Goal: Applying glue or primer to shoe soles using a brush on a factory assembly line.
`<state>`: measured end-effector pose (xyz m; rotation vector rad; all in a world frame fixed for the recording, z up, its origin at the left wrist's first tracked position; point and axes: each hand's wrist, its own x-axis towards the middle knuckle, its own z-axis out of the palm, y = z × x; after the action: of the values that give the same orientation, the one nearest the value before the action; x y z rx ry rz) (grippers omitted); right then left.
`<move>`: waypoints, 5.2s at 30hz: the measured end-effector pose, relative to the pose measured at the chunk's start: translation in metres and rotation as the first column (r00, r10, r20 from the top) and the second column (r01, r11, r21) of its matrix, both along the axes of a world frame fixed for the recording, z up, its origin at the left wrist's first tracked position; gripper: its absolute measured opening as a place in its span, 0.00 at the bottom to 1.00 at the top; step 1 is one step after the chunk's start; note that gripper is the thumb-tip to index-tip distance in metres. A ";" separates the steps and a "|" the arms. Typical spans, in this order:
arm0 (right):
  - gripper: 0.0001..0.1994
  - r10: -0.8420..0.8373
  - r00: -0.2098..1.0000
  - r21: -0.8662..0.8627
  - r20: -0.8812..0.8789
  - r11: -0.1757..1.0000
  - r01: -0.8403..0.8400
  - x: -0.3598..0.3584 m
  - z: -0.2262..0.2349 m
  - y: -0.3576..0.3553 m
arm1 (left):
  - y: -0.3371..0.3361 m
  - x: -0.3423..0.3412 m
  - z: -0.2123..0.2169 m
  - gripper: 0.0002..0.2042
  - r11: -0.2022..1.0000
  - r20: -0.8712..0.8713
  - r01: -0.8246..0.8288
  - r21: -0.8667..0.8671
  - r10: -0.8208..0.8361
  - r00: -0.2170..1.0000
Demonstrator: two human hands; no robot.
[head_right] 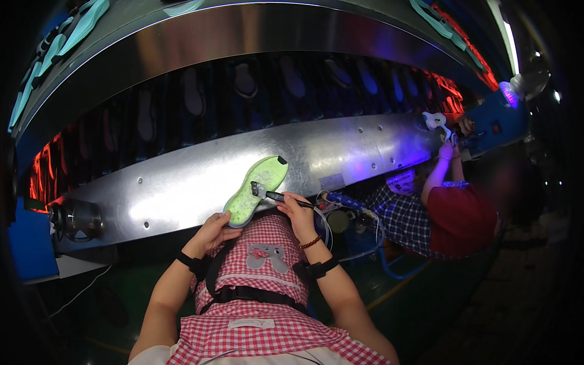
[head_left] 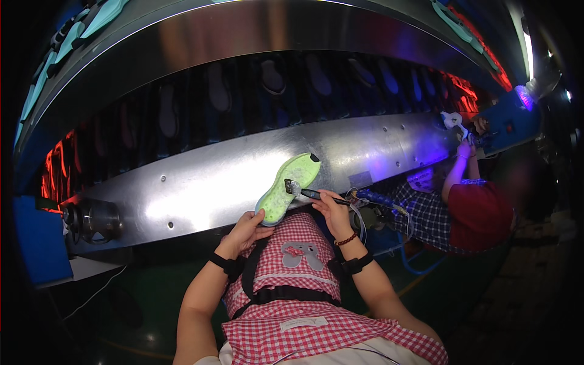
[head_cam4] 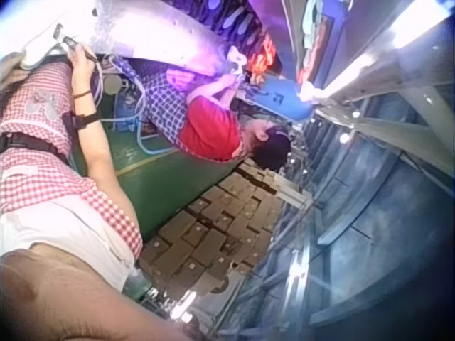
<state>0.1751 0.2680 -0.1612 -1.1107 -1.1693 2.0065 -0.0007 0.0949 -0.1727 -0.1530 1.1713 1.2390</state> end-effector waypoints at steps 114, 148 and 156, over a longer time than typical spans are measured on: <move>0.09 0.162 0.982 0.235 0.100 0.955 -0.181 0.019 0.038 -0.014 | 0.007 0.006 0.007 0.24 0.999 0.060 -0.038 -0.013 0.039 0.997; 0.11 0.073 0.996 -0.229 -0.043 0.970 -0.080 0.029 0.010 -0.036 | 0.010 0.015 0.000 0.26 0.999 -0.057 -0.024 -0.029 0.022 0.998; 0.11 0.069 0.997 -0.233 -0.047 0.969 -0.078 0.034 0.016 -0.037 | 0.012 0.017 0.003 0.26 0.999 -0.080 0.003 -0.045 -0.007 0.997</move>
<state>0.2091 0.2308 -0.1456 -1.1504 -0.9851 2.2587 0.0163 0.1067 -0.1701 -0.1347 1.2692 1.2239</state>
